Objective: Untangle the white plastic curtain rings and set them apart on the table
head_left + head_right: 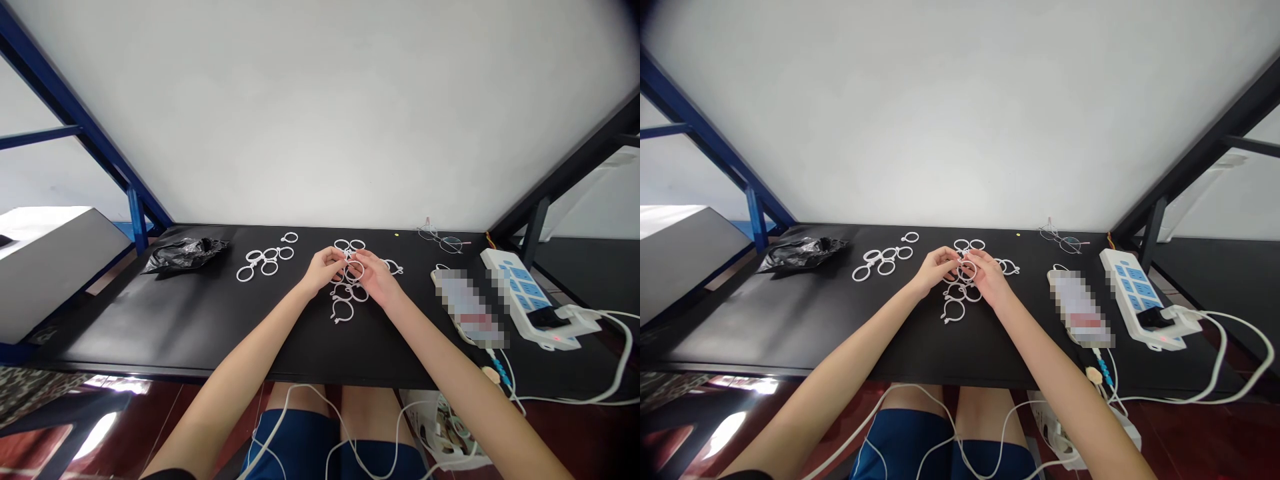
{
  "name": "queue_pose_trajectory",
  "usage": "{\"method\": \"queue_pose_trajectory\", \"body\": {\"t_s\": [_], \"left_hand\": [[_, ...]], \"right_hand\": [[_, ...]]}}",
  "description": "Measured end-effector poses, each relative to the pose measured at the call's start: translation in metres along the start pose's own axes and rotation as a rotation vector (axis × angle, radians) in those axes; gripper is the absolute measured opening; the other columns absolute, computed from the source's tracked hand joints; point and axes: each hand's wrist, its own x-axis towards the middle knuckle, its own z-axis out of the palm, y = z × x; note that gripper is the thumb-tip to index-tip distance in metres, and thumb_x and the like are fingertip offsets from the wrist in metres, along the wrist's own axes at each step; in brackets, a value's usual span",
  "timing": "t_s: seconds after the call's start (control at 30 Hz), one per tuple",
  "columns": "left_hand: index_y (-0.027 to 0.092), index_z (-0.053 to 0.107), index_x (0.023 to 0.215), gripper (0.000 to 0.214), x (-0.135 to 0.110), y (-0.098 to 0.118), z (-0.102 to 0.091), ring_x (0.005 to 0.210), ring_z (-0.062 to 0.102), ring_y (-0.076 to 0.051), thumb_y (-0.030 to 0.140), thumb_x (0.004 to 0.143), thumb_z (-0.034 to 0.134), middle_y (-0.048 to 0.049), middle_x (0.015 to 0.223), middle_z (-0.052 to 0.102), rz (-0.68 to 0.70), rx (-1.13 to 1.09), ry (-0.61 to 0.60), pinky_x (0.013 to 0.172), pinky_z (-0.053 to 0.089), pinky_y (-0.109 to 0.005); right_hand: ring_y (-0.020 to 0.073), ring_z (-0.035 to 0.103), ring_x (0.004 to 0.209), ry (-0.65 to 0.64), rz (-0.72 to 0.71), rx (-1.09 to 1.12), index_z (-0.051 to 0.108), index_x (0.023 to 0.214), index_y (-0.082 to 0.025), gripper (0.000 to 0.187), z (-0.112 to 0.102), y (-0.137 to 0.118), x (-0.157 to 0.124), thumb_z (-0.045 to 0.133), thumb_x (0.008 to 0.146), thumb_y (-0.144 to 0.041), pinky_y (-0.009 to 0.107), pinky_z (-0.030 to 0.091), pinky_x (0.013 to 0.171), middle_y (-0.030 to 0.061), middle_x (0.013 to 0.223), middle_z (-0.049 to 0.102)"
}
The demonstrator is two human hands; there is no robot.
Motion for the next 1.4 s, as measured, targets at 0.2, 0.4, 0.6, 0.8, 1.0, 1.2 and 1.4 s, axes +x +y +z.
{"method": "queue_pose_trajectory", "body": {"t_s": [0.2, 0.4, 0.6, 0.8, 1.0, 1.2, 1.4], "left_hand": [[0.015, 0.058, 0.084, 0.023, 0.0003, -0.0006, -0.0007, 0.058, 0.055, -0.007, 0.028, 0.071, 0.071, 0.001, 0.074, 0.057, 0.015, -0.013, 0.043, 0.048, 0.048, -0.017], [0.015, 0.058, 0.082, 0.023, 0.0004, -0.0002, -0.0005, 0.057, 0.055, -0.007, 0.029, 0.07, 0.072, 0.0013, 0.074, 0.057, 0.038, -0.018, 0.067, 0.049, 0.048, -0.018], [0.015, 0.057, 0.081, 0.022, 0.0003, -0.0011, -0.0002, 0.057, 0.054, -0.006, 0.028, 0.069, 0.071, 0.0015, 0.073, 0.057, 0.045, -0.014, 0.073, 0.048, 0.048, -0.017], [0.015, 0.056, 0.081, 0.021, 0.0009, -0.002, -0.0008, 0.061, 0.055, -0.007, 0.027, 0.071, 0.07, 0.0006, 0.074, 0.057, 0.05, -0.005, 0.06, 0.049, 0.047, -0.016], [0.015, 0.056, 0.081, 0.023, 0.0004, -0.0012, -0.0007, 0.063, 0.056, -0.009, 0.029, 0.07, 0.071, 0.0003, 0.073, 0.057, 0.038, -0.006, 0.057, 0.049, 0.048, -0.017], [0.014, 0.057, 0.082, 0.024, 0.0003, 0.0005, 0.0, 0.065, 0.057, -0.01, 0.029, 0.07, 0.072, -0.0002, 0.074, 0.058, 0.02, 0.003, 0.044, 0.05, 0.049, -0.018], [0.013, 0.057, 0.083, 0.026, 0.0, -0.0007, -0.0005, 0.067, 0.058, -0.01, 0.031, 0.072, 0.072, -0.0013, 0.075, 0.06, 0.015, -0.006, 0.011, 0.051, 0.049, -0.017]], "right_hand": [[0.0118, 0.067, 0.074, 0.02, 0.0, -0.014, 0.068, 0.078, -0.021, 0.023, 0.0005, 0.0004, 0.0005, 0.083, 0.061, -0.02, 0.023, 0.055, 0.069, -0.0014, 0.079, 0.071], [0.0126, 0.066, 0.073, 0.037, 0.005, -0.027, 0.068, 0.077, -0.022, 0.023, 0.0018, -0.0002, -0.0008, 0.083, 0.06, -0.021, 0.025, 0.055, 0.067, -0.0017, 0.079, 0.072], [0.0121, 0.066, 0.074, 0.032, 0.003, -0.032, 0.069, 0.078, -0.021, 0.024, 0.0007, 0.0009, -0.0003, 0.084, 0.059, -0.021, 0.024, 0.054, 0.068, -0.0008, 0.08, 0.072], [0.011, 0.065, 0.071, 0.025, -0.008, -0.038, 0.069, 0.076, -0.02, 0.024, 0.0019, 0.0012, -0.0001, 0.084, 0.058, -0.02, 0.023, 0.053, 0.065, -0.001, 0.077, 0.071], [0.0108, 0.065, 0.076, 0.008, -0.031, -0.045, 0.069, 0.076, -0.02, 0.024, 0.0015, 0.0034, -0.0001, 0.083, 0.056, -0.014, 0.023, 0.052, 0.073, -0.0012, 0.078, 0.071], [0.0119, 0.064, 0.077, 0.001, -0.049, -0.049, 0.07, 0.074, -0.02, 0.025, 0.0008, 0.0048, 0.0004, 0.082, 0.054, -0.012, 0.026, 0.05, 0.076, -0.0009, 0.079, 0.071], [0.0135, 0.063, 0.076, -0.013, -0.062, -0.072, 0.07, 0.071, -0.021, 0.018, 0.0012, 0.0033, 0.0006, 0.08, 0.058, -0.013, 0.029, 0.048, 0.075, 0.0, 0.079, 0.071]]}}
